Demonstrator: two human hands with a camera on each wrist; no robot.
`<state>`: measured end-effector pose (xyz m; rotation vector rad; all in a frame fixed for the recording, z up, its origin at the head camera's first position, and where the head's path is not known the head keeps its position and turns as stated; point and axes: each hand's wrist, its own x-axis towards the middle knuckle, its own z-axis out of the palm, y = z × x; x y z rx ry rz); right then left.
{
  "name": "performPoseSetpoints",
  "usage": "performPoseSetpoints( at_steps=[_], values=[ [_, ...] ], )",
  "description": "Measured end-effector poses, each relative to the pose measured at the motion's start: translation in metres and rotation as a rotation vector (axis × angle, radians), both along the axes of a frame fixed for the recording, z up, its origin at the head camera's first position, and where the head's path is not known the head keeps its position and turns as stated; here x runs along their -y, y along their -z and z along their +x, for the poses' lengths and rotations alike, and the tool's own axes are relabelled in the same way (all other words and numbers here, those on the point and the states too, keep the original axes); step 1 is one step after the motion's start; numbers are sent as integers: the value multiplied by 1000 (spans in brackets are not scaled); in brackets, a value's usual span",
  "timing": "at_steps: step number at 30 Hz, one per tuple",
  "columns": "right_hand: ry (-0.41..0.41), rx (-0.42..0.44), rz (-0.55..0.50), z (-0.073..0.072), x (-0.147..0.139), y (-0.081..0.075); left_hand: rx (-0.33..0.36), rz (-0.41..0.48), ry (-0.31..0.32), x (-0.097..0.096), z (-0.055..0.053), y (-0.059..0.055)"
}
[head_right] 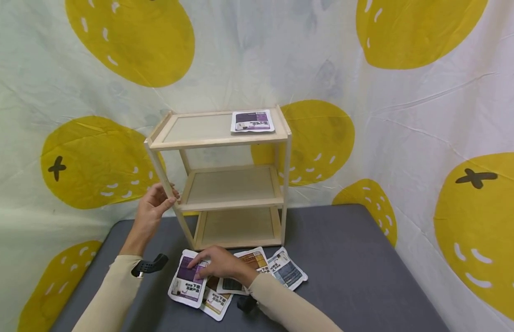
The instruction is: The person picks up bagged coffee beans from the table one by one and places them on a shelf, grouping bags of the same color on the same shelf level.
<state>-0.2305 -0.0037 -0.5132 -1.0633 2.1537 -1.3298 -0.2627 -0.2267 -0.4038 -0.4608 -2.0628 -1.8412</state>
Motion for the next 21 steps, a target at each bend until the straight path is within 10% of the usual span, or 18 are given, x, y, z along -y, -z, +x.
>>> performPoseSetpoints(
  at_steps=[21],
  values=[
    [117,112,-19,6,-42,-18,12,-29,-11,0,0,3]
  ],
)
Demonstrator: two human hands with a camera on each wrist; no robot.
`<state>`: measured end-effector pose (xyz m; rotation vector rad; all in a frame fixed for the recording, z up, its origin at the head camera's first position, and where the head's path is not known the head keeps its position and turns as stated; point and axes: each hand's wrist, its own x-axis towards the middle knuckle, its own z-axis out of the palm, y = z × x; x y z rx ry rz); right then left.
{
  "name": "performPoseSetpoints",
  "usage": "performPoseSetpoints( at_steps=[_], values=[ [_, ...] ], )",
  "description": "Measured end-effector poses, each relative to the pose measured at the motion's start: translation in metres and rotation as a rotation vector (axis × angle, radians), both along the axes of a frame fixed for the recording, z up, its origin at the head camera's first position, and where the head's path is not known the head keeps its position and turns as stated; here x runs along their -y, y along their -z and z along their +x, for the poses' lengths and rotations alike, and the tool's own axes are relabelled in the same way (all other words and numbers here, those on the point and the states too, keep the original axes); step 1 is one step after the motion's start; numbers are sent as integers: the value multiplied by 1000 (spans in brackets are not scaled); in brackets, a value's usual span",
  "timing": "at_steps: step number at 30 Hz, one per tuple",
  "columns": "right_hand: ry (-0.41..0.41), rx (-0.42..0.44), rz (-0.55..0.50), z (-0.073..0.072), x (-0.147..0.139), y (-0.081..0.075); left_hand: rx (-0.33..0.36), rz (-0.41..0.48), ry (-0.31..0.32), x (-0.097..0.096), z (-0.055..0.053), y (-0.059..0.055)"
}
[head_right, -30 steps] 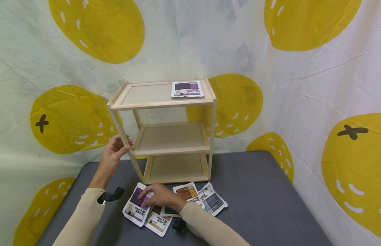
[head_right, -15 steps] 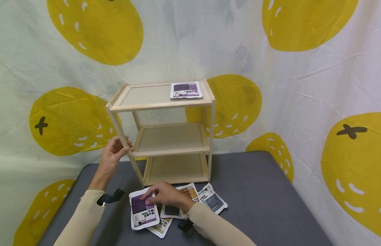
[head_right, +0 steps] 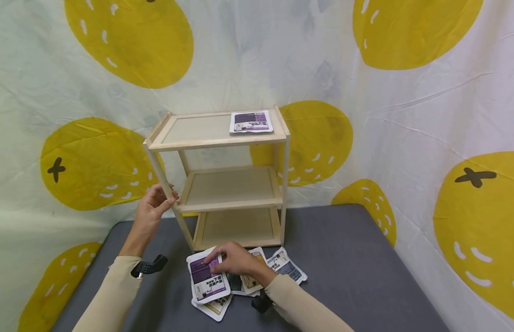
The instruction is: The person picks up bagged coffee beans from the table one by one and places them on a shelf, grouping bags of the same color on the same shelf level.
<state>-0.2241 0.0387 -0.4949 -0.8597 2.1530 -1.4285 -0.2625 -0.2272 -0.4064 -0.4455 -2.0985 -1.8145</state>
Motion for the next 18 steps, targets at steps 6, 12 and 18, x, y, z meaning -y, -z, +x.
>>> performPoseSetpoints(
  at_steps=[6,12,18],
  values=[
    [-2,-49,33,1,-10,0,-21,-6,-5,1,-2,3],
    [24,-85,63,2,-18,-6,-30,-3,-4,2,-3,4],
    [61,-135,93,5,-26,-20,-35,-7,1,2,-4,4]
  ],
)
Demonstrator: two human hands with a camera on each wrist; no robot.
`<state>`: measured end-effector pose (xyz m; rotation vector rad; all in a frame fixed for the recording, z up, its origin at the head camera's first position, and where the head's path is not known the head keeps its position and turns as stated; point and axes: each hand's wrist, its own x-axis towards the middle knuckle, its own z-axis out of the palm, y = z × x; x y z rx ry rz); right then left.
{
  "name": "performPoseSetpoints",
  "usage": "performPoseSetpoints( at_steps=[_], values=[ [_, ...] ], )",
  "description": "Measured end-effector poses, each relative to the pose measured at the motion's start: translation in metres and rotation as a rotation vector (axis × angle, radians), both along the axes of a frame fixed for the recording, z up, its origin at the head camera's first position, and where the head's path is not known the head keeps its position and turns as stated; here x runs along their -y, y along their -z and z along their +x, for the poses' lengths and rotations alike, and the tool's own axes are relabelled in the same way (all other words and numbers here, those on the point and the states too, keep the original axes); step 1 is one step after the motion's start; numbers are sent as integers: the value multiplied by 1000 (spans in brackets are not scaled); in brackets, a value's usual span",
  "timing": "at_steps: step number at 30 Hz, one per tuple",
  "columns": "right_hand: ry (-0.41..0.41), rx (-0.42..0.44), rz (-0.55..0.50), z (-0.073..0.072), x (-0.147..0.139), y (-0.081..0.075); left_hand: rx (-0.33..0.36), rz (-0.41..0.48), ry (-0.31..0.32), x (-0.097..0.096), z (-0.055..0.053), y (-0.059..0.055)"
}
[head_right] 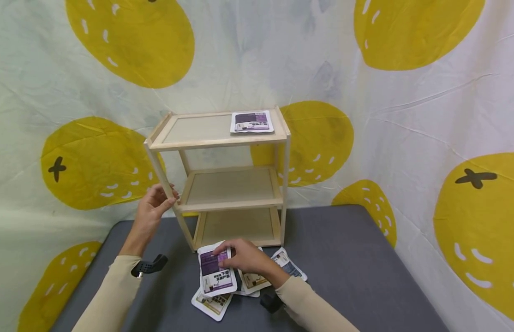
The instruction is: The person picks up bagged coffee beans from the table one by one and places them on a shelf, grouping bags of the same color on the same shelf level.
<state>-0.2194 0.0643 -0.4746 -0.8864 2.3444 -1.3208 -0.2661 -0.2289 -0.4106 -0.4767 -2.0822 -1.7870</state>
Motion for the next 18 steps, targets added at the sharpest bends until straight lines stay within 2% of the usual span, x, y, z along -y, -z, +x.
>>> performPoseSetpoints(
  at_steps=[3,9,12,18],
  values=[
    [15,17,-13,1,-3,-7,-3,-1,2,0,1,-1],
    [23,176,-106,5,-13,-21,8,8,9,0,2,-1],
    [15,183,-141,6,-18,-27,10,15,13,0,2,0],
    [16,144,-194,5,-28,-42,2,15,16,-1,0,-1]
  ],
)
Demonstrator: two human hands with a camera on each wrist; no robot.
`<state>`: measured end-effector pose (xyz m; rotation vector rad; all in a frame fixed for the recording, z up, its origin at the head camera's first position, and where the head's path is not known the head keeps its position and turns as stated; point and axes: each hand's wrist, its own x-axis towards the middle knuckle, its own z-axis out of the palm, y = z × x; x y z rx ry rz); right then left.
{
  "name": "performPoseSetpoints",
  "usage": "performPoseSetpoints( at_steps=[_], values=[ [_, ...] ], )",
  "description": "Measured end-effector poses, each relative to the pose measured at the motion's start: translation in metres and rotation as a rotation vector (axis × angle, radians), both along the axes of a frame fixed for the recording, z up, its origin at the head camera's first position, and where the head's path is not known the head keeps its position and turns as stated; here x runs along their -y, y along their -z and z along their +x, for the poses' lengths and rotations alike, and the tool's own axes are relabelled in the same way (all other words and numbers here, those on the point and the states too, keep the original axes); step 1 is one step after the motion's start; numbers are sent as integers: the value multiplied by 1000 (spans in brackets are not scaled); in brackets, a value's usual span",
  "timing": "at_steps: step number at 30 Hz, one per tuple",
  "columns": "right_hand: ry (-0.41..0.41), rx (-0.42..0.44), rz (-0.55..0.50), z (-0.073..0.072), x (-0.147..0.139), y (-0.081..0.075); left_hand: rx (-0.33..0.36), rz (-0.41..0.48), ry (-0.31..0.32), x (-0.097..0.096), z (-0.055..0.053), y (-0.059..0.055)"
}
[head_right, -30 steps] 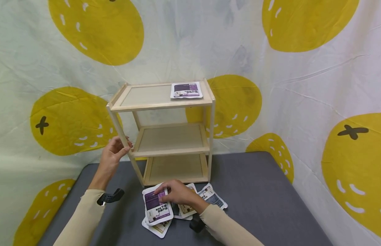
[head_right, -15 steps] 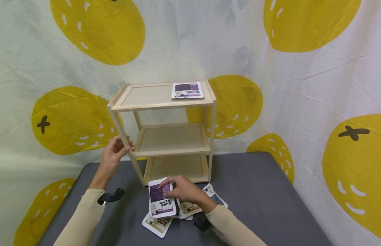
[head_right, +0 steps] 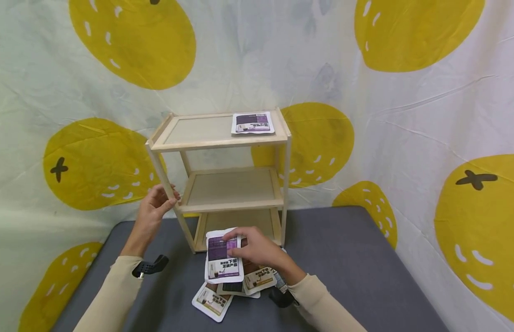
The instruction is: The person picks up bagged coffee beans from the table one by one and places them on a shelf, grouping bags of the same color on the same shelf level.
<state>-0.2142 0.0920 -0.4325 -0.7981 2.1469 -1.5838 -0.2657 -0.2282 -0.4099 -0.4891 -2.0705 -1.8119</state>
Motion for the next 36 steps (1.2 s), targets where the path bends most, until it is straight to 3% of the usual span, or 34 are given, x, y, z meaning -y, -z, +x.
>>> performPoseSetpoints(
  at_steps=[5,15,22,36],
  values=[
    [7,-39,-23,-1,-10,-14,-7,-17,-1,-3,-2,-2],
    [-8,-24,-100,-5,-21,-43,-6,-23,-1,-3,-6,-4],
    [6,-83,-107,-6,-24,-59,-6,-20,-9,-1,-4,-4],
    [32,-95,-149,-3,-29,-83,34,-12,-8,0,1,-3]
  ],
)
